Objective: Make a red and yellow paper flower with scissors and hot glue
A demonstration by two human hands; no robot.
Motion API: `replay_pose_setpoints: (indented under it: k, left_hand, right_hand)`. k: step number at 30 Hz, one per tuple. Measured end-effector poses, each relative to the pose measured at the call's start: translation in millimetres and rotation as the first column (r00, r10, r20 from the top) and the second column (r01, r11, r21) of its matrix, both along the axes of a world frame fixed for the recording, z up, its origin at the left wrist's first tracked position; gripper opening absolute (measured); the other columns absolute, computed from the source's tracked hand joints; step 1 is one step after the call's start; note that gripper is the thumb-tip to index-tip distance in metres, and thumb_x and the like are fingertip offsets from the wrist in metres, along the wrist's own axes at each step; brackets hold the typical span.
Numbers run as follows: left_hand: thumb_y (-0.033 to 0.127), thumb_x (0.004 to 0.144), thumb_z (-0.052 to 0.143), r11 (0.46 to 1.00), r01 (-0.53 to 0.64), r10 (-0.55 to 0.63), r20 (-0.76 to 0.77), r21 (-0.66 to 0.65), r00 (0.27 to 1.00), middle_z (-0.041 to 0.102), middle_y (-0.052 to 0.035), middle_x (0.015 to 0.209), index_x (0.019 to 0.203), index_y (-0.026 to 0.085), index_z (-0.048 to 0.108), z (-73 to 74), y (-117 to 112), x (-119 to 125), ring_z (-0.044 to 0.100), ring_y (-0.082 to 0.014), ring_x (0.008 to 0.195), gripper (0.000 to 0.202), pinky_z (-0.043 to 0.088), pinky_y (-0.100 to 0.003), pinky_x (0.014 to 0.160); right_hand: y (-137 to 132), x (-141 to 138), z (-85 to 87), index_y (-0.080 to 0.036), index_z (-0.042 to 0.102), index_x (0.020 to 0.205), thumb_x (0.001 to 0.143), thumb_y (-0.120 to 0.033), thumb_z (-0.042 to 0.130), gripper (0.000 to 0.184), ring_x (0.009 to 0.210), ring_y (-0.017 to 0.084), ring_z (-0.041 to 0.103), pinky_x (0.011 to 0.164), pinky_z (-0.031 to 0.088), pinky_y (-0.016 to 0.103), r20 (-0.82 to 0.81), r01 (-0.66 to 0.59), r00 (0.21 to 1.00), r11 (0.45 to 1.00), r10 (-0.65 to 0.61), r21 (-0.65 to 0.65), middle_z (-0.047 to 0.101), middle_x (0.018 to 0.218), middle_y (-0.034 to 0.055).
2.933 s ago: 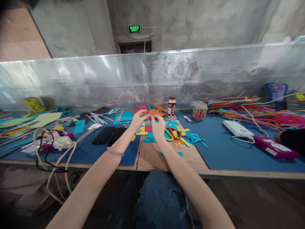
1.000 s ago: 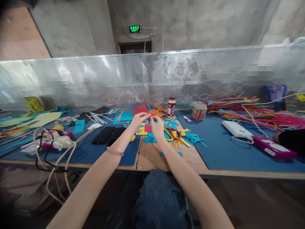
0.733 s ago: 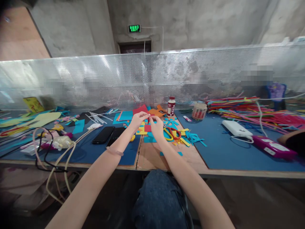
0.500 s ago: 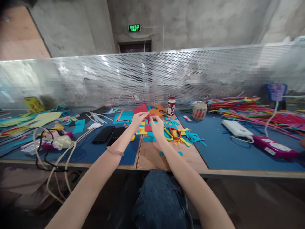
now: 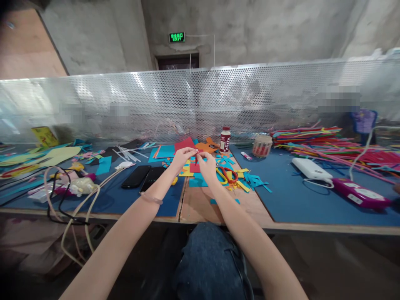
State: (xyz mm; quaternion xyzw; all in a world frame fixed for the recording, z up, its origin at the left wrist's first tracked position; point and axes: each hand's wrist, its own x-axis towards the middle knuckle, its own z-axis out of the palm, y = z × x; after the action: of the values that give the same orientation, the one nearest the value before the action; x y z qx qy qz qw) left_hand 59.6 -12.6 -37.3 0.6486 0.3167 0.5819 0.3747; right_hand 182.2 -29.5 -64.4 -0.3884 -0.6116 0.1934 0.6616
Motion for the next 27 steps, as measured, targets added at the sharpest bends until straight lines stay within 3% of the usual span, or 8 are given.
replay_pose_setpoints:
  k: [6, 9, 15, 21, 27]
  left_hand:
    - [0.044, 0.069, 0.065, 0.999, 0.035, -0.036, -0.051, -0.011, 0.998, 0.068, -0.0059, 0.082, 0.077, 0.014, 0.069, 2.0, 0.4, -6.9, 0.059, -0.0183, 0.083, 0.031, 0.043, -0.028, 0.077]
    - [0.045, 0.072, 0.062, 0.994, 0.106, -0.108, -0.075, -0.034, 0.991, 0.068, -0.0081, 0.088, 0.086, 0.013, 0.068, 1.6, 1.8, -8.3, 0.061, -0.0181, 0.083, 0.036, 0.045, -0.03, 0.076]
    - [0.032, 0.065, 0.073, 0.971, 0.236, -0.239, -0.064, -0.048, 0.969, 0.066, -0.0141, 0.099, 0.1, 0.01, 0.061, -6.2, 8.7, -6.0, 0.063, -0.0187, 0.085, 0.042, 0.049, -0.035, 0.078]
    - [0.027, 0.07, 0.07, 0.966, 0.256, -0.257, -0.034, -0.042, 0.966, 0.067, -0.0108, 0.087, 0.108, 0.011, 0.054, -10.4, 11.9, -6.1, 0.064, -0.0168, 0.079, 0.044, 0.05, -0.037, 0.079]
    - [0.025, 0.069, 0.071, 0.965, 0.26, -0.262, -0.056, -0.041, 0.964, 0.066, -0.0089, 0.085, 0.109, 0.012, 0.053, -10.3, 9.6, -5.1, 0.064, -0.0154, 0.076, 0.046, 0.05, -0.035, 0.077]
  right_hand:
    - [1.5, 2.4, 1.1, -0.016, 0.066, 0.077, 0.076, -0.043, 0.054, 0.03, 0.074, 0.018, 0.059, 0.072, 0.044, 0.029, -0.006, -0.04, 0.999, 0.999, 0.04, -0.031, 0.068, 0.076, 0.004]
    - [2.9, 6.2, 1.4, -0.017, 0.066, 0.073, 0.073, -0.044, 0.056, 0.028, 0.074, 0.019, 0.059, 0.071, 0.044, 0.029, -0.035, -0.026, 0.999, 0.998, 0.024, -0.051, 0.068, 0.074, 0.0036]
    - [8.2, 12.1, -1.6, -0.017, 0.066, 0.08, 0.072, -0.048, 0.057, 0.033, 0.077, 0.019, 0.06, 0.07, 0.046, 0.03, -0.137, -0.028, 0.99, 0.996, 0.016, -0.087, 0.068, 0.081, 0.0047]
    - [10.7, 10.8, -3.3, -0.017, 0.067, 0.079, 0.068, -0.052, 0.061, 0.037, 0.078, 0.02, 0.06, 0.067, 0.047, 0.029, -0.181, -0.066, 0.982, 0.991, 0.044, -0.116, 0.069, 0.083, 0.0056]
    - [13.0, 14.2, -0.8, -0.016, 0.068, 0.073, 0.065, -0.049, 0.064, 0.034, 0.077, 0.018, 0.058, 0.073, 0.045, 0.03, -0.219, -0.059, 0.975, 0.993, 0.036, -0.098, 0.067, 0.077, 0.0039]
